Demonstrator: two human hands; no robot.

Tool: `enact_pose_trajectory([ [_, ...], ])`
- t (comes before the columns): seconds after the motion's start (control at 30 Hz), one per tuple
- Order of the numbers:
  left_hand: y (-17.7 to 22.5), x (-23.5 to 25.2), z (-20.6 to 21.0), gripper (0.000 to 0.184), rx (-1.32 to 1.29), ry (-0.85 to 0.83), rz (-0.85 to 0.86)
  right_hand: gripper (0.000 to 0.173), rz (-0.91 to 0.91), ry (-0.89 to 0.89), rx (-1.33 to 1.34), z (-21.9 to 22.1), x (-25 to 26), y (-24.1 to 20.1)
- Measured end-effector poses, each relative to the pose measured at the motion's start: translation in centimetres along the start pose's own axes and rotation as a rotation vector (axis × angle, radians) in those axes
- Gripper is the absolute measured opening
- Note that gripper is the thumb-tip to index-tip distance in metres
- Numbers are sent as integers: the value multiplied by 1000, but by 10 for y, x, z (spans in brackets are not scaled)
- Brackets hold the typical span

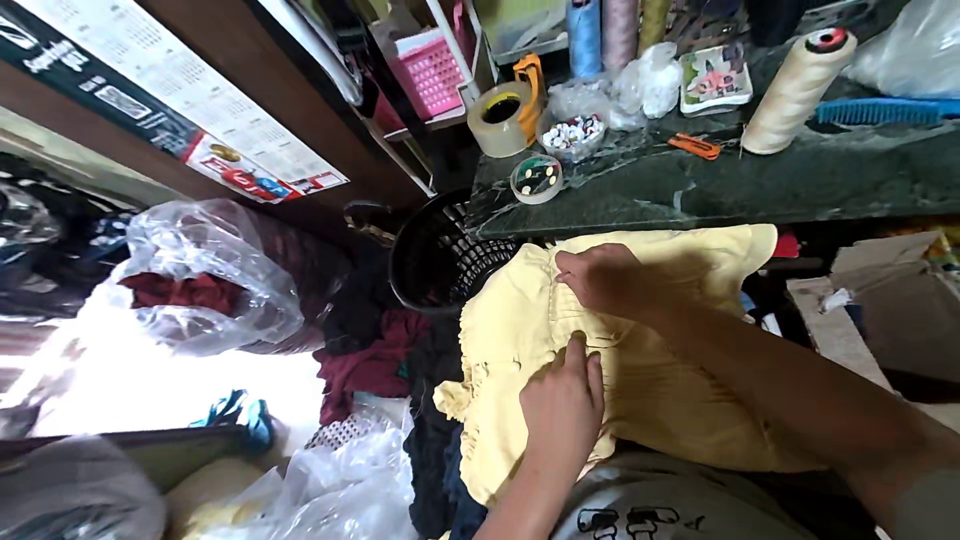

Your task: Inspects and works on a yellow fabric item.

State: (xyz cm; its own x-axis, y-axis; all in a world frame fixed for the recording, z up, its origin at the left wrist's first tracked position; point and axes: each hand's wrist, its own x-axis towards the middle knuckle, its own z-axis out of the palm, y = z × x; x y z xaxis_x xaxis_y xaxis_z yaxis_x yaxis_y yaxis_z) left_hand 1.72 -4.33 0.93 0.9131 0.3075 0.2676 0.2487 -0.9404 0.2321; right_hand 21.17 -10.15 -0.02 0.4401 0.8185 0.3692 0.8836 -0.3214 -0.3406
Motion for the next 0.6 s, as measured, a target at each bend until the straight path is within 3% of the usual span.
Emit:
enact_pose_trajectory([
  [0.13, 2, 12, 10, 29, 164, -107, -19, 17, 0, -8, 8, 1, 0, 1],
  [0.23, -1, 12, 15, 23, 213, -94, 58, 16, -27, 14, 21, 4, -2, 3],
  [0.43, -35, -21, 29, 31, -57, 49, 341, 19, 51, -28, 12, -1, 0, -2],
  [0.6, -59, -61, 27, 28, -259, 66, 356, 22, 88, 84, 131, -1, 1, 1],
])
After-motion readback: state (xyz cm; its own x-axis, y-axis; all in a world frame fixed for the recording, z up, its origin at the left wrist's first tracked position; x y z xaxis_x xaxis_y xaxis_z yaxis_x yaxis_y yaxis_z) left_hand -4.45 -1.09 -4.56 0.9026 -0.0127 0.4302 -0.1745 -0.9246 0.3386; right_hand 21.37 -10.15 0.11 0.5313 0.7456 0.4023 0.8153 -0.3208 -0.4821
